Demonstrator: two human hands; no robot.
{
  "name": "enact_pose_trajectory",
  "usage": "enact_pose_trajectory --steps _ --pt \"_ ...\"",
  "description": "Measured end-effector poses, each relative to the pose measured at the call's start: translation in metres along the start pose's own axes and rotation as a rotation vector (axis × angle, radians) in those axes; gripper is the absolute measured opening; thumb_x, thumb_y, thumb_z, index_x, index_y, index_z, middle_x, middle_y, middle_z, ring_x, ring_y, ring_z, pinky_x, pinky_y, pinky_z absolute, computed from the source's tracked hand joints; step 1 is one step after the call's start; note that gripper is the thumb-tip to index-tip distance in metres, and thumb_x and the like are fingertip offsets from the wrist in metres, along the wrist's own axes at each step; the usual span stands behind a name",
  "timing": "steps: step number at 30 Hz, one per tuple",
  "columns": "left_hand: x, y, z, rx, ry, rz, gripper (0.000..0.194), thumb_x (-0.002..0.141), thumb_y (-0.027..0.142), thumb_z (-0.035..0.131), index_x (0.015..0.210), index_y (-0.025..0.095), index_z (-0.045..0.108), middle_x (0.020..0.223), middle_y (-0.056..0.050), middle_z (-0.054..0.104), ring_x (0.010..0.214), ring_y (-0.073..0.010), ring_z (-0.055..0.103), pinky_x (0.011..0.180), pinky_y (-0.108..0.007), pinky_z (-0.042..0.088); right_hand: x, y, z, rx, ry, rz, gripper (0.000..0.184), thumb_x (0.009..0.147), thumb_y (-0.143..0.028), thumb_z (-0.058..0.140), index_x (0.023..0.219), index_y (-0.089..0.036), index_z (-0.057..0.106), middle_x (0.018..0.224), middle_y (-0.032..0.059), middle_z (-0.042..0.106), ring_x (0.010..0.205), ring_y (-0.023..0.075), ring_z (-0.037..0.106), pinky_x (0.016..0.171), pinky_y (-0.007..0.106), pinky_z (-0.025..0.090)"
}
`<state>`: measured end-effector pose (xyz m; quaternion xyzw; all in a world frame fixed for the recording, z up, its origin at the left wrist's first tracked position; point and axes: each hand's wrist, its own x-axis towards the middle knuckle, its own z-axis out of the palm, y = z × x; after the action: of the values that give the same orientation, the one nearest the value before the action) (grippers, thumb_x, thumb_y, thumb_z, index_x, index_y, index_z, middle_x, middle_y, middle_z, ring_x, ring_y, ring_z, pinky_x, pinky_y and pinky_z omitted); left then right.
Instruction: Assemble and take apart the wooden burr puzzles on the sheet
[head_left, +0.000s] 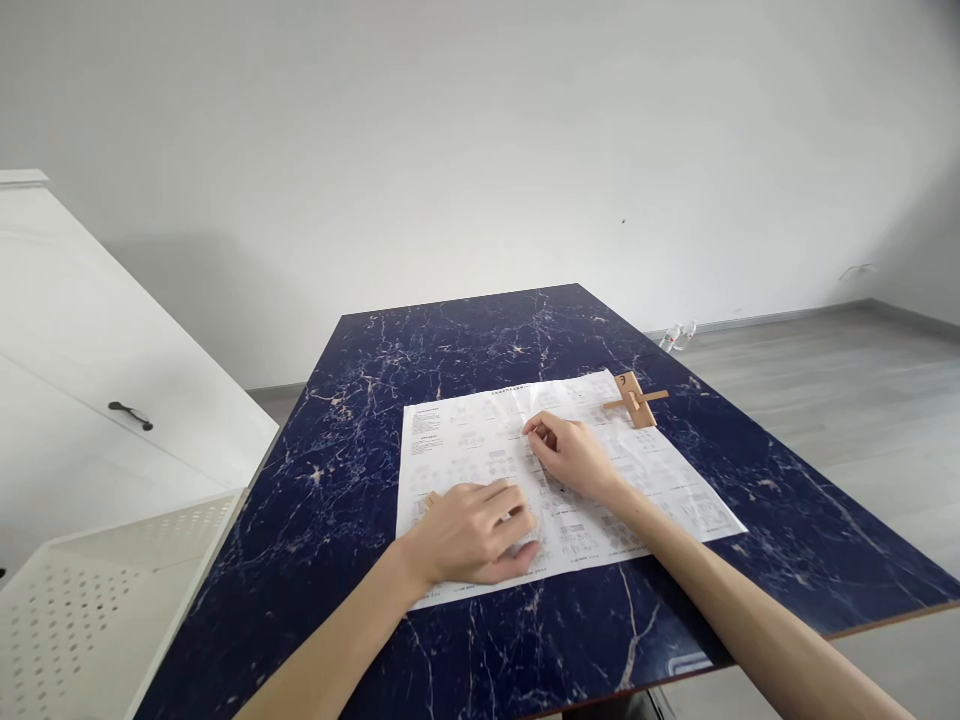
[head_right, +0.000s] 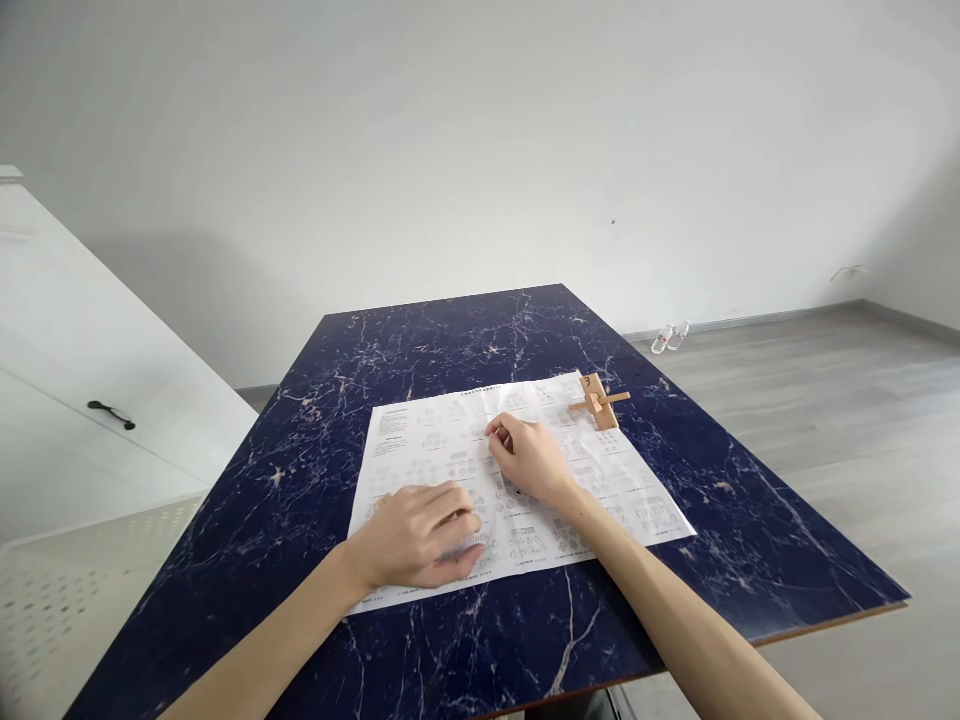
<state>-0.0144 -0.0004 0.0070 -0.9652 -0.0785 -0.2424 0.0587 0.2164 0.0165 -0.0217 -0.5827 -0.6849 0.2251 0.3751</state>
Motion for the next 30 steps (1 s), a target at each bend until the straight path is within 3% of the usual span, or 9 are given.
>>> enact_pose_trajectory --steps 5,9,13,16,18,21,24,28,30 --pt "0.005 0.002 -0.002 -0.118 0.147 -0.122 0.013 0.103 0.027 0.059 0.095 0.017 0.06 0.089 -0.005 0.067 0.078 -0.0177 0.06 0.071 -0.033 0.051 0.0 0.0 0.0 -0.001 0.009 -0.015 0.013 0.097 -0.025 0.052 0.098 -0.022 0.064 0.066 -0.0032 0.065 0.057 0.017 0.057 0.059 0.03 0.041" --pt "0.003 -0.002 -0.006 -0.246 0.261 -0.396 0.022 0.108 0.018 0.044 0.095 0.019 0.061 0.09 -0.004 0.069 0.085 -0.019 0.061 0.085 -0.038 0.046 -0.003 -0.002 0.0 0.008 -0.002 -0.036 0.014 0.099 -0.027 0.052 0.1 -0.022 0.064 0.068 -0.0023 0.066 0.059 0.0174 0.059 0.059 0.03 0.041" --pt "0.005 -0.002 -0.008 -0.368 0.425 -0.672 0.036 0.112 0.02 0.032 0.095 0.02 0.064 0.092 -0.004 0.069 0.091 -0.0203 0.062 0.092 -0.041 0.042 -0.009 -0.013 0.001 0.035 -0.089 -0.085 0.014 0.102 -0.029 0.053 0.103 -0.023 0.066 0.078 0.0001 0.07 0.061 0.0167 0.059 0.059 0.031 0.044" --pt "0.007 -0.004 -0.009 -0.514 0.511 -0.831 0.043 0.115 0.03 0.028 0.094 0.021 0.064 0.093 -0.005 0.067 0.093 -0.0211 0.061 0.091 -0.039 0.043 -0.014 -0.025 0.003 0.066 -0.14 -0.179 0.011 0.099 -0.032 0.062 0.104 -0.023 0.066 0.092 0.0034 0.072 0.075 0.0189 0.065 0.068 0.033 0.05" --pt "0.007 -0.006 -0.009 -0.618 0.543 -0.898 0.045 0.115 0.036 0.027 0.093 0.021 0.063 0.093 -0.005 0.066 0.094 -0.0217 0.06 0.091 -0.038 0.044 -0.017 -0.031 0.004 0.103 -0.212 -0.284 0.022 0.096 -0.035 0.07 0.112 -0.023 0.065 0.107 0.0067 0.072 0.094 0.0228 0.067 0.081 0.037 0.054" --pt "0.006 -0.007 -0.008 -0.732 0.57 -0.95 0.047 0.114 0.039 0.027 0.091 0.021 0.063 0.093 -0.006 0.065 0.095 -0.0224 0.058 0.094 -0.037 0.043 -0.021 -0.035 0.006 0.154 -0.331 -0.406 0.058 0.085 -0.047 0.085 0.131 -0.024 0.06 0.129 0.0111 0.068 0.118 0.0287 0.064 0.1 0.044 0.053" --pt "0.006 -0.009 -0.008 -0.911 0.632 -0.948 0.045 0.112 0.039 0.028 0.092 0.02 0.063 0.095 -0.007 0.062 0.097 -0.0234 0.056 0.096 -0.038 0.043 -0.023 -0.035 0.009 0.144 -0.385 -0.483 0.087 0.072 -0.055 0.094 0.144 -0.024 0.054 0.141 0.0136 0.062 0.129 0.0325 0.058 0.109 0.049 0.05" --pt "0.008 -0.014 -0.014 -1.277 0.615 -0.86 0.05 0.107 0.048 0.029 0.092 0.017 0.065 0.089 -0.008 0.059 0.084 -0.0234 0.056 0.087 -0.04 0.047 -0.023 -0.034 0.011 0.101 -0.397 -0.527 0.086 0.07 -0.053 0.095 0.143 -0.023 0.059 0.141 0.0139 0.06 0.132 0.0335 0.055 0.112 0.05 0.049" --pt "0.007 -0.018 -0.015 -1.306 0.623 -0.856 0.052 0.106 0.051 0.03 0.089 0.017 0.066 0.086 -0.008 0.059 0.08 -0.0227 0.056 0.083 -0.04 0.049 -0.023 -0.035 0.01 0.103 -0.404 -0.521 0.077 0.072 -0.052 0.094 0.138 -0.024 0.065 0.139 0.0129 0.061 0.129 0.033 0.057 0.11 0.049 0.05"
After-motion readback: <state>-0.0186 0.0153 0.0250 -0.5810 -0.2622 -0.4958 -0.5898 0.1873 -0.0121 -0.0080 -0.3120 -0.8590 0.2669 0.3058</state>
